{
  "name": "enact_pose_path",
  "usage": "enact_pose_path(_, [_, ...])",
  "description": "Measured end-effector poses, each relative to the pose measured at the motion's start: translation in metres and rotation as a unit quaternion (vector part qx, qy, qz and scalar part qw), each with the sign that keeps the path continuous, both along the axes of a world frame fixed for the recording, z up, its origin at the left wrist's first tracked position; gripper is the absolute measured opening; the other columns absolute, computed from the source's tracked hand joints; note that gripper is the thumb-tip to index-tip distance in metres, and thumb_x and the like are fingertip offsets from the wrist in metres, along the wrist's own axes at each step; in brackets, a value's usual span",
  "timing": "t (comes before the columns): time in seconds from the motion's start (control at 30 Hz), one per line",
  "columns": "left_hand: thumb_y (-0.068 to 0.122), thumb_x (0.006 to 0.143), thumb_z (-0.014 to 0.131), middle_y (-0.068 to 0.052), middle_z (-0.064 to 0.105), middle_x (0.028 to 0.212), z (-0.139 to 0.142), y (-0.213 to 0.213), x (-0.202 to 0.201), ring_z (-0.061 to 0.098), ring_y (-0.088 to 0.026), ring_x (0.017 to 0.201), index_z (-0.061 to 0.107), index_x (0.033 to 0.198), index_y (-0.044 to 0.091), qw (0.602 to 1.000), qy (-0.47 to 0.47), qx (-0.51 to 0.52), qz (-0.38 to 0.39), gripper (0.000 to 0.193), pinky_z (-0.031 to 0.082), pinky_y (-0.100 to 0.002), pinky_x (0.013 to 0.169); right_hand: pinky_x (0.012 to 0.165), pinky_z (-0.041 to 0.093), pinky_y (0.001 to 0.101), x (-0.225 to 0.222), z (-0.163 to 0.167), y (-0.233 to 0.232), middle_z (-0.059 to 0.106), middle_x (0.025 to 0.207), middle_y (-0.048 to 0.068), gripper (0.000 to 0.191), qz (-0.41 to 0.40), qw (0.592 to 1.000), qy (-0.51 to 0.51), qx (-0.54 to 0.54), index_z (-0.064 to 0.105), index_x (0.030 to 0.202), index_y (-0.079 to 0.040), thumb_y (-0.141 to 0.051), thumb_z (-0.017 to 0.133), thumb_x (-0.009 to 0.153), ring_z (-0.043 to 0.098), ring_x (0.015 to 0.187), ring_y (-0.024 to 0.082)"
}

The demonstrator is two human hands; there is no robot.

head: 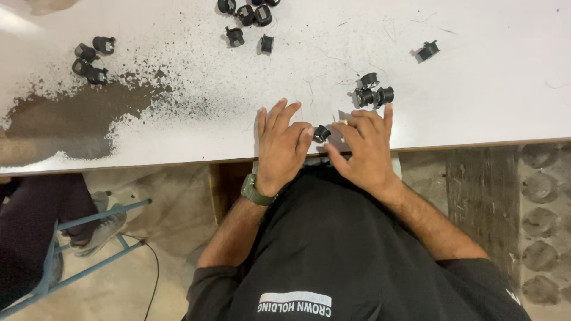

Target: The person sits at a white worktable and assembles black plastic wheel hub components, pressing small black clip pieces onto round hub bases one at a time and using a small hand tool to help seat the parts. Finished hub assemblies are set aside on the table as more pieces are picked up and joined.

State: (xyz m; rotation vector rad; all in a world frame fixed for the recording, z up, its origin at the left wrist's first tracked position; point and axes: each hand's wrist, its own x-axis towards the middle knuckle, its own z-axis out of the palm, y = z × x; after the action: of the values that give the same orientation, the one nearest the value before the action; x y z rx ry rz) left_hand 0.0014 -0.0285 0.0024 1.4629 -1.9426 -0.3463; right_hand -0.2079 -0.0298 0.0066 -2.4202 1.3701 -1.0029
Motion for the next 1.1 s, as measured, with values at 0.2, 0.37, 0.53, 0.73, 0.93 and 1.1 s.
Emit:
enact_pose_path(0.2, [0.027,0.094,0.07,-0.013,0.064,0.136,0.004,-0.014,-0.019,0.044,-0.035,0.142,0.077,0.092,0.01,0.999,0.023,0.029,0.001,0.019,0.018,-0.062,0.121,0.124,0.013,0.0689,0.008,-0.007,-0.008,0.06,0.111,0.009,0.04,0.008,0.999,0.039,-0.001,0.071,0.112,-0.006,-0.021,0.087,0.078,0.055,0.124,0.03])
enact_pose_path(0.37, [0.018,0.094,0.073,-0.009,0.069,0.129,0.002,-0.021,-0.023,0.048,-0.034,0.144,0.075,0.088,0.009,0.994,0.096,0.059,0.003,0.011,0.021,-0.06,0.125,0.122,0.014,0.0692,0.006,-0.01,-0.001,0.06,0.108,0.01,0.04,0.025,0.999,0.034,-0.013,0.071,0.111,-0.004,-0.022,0.088,0.079,0.055,0.122,0.031])
enact_pose_path(0.53, [0.015,0.098,0.073,-0.008,0.066,0.134,0.01,-0.002,-0.004,0.047,-0.033,0.149,0.074,0.099,0.011,0.977,0.198,0.06,-0.052,0.004,0.036,-0.054,0.124,0.123,0.015,0.069,0.003,-0.012,-0.002,0.06,0.108,0.01,0.038,0.015,1.0,0.017,-0.011,0.071,0.11,-0.005,-0.025,0.088,0.082,0.054,0.121,0.031])
enact_pose_path(0.73, [0.012,0.086,0.078,-0.014,0.059,0.141,0.015,0.003,0.0,0.043,-0.039,0.143,0.076,0.107,0.007,0.996,0.072,0.018,-0.056,0.022,0.03,-0.059,0.118,0.124,0.015,0.0685,0.005,-0.014,-0.002,0.06,0.107,0.008,0.036,0.011,1.0,0.01,-0.015,0.072,0.109,-0.008,-0.024,0.088,0.081,0.055,0.122,0.03])
enact_pose_path(0.93, [0.007,0.088,0.079,-0.01,0.062,0.14,0.01,0.004,-0.003,0.047,-0.035,0.145,0.076,0.101,0.01,0.994,0.09,0.005,-0.057,0.014,0.042,-0.049,0.117,0.123,0.015,0.0691,0.005,-0.017,-0.001,0.059,0.107,0.009,0.036,0.004,1.0,0.011,-0.016,0.071,0.107,-0.007,-0.024,0.088,0.081,0.054,0.121,0.031])
enact_pose_path(1.1, [0.006,0.088,0.08,-0.009,0.061,0.136,0.006,0.011,0.003,0.048,-0.034,0.144,0.074,0.101,0.009,0.996,0.035,-0.072,-0.05,0.014,0.047,-0.048,0.113,0.122,0.016,0.0693,0.005,-0.018,-0.002,0.058,0.105,0.01,0.035,0.001,1.0,0.006,-0.015,0.07,0.105,-0.007,-0.024,0.088,0.08,0.054,0.119,0.031])
